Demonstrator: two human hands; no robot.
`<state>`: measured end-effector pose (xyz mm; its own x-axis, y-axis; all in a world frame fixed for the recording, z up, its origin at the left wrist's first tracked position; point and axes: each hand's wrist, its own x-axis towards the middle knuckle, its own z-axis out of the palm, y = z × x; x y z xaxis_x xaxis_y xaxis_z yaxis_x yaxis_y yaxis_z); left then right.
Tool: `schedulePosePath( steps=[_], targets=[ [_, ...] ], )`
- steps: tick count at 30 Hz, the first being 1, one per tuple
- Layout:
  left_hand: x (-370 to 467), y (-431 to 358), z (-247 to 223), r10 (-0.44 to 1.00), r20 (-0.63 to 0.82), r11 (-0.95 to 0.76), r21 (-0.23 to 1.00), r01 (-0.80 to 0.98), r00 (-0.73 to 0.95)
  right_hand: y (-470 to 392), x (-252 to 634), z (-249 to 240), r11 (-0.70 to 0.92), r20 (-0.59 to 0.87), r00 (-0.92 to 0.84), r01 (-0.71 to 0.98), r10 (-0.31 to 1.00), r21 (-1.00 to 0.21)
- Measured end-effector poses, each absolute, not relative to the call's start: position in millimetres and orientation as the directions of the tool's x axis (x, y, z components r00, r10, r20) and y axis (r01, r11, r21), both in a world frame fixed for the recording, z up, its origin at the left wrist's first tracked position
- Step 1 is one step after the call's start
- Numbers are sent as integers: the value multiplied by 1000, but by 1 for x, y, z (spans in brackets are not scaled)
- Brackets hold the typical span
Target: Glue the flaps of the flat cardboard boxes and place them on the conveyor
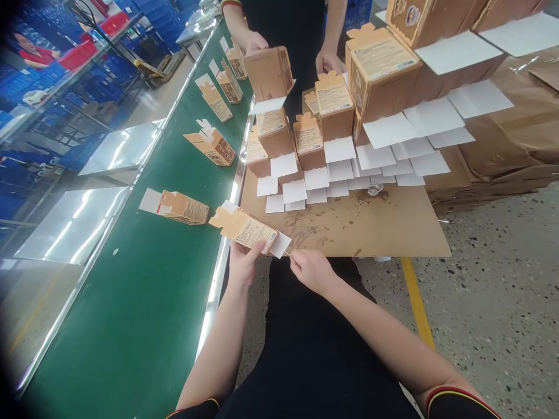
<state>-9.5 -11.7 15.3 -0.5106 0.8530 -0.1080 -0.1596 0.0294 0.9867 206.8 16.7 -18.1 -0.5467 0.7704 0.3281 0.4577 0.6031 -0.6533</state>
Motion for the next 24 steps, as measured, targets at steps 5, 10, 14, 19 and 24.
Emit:
schedulePosePath(
  steps=[5, 10, 14, 19, 24],
  targets=[
    [5, -20, 5, 838, 9, 14, 999, 39, -546, 7, 229, -5, 496, 367, -373, 349, 852, -795],
    [14, -30, 6, 818, 85, 93, 956, 277, -569, -2, 254, 0, 406, 331, -263, 326, 906, -854],
    [17, -30, 11, 810, 84, 142, 932, 333, -580, -6, 260, 1, 379, 315, -233, 327, 920, -866],
    [22, -30, 12, 811, 117, 140, 912, 385, -573, -10, 263, 5, 335, 275, -214, 332, 937, -882],
    [27, -32, 1, 771, 57, 219, 912, 348, -634, -15, 264, 12, 262, 189, -224, 363, 956, -894]
  ],
)
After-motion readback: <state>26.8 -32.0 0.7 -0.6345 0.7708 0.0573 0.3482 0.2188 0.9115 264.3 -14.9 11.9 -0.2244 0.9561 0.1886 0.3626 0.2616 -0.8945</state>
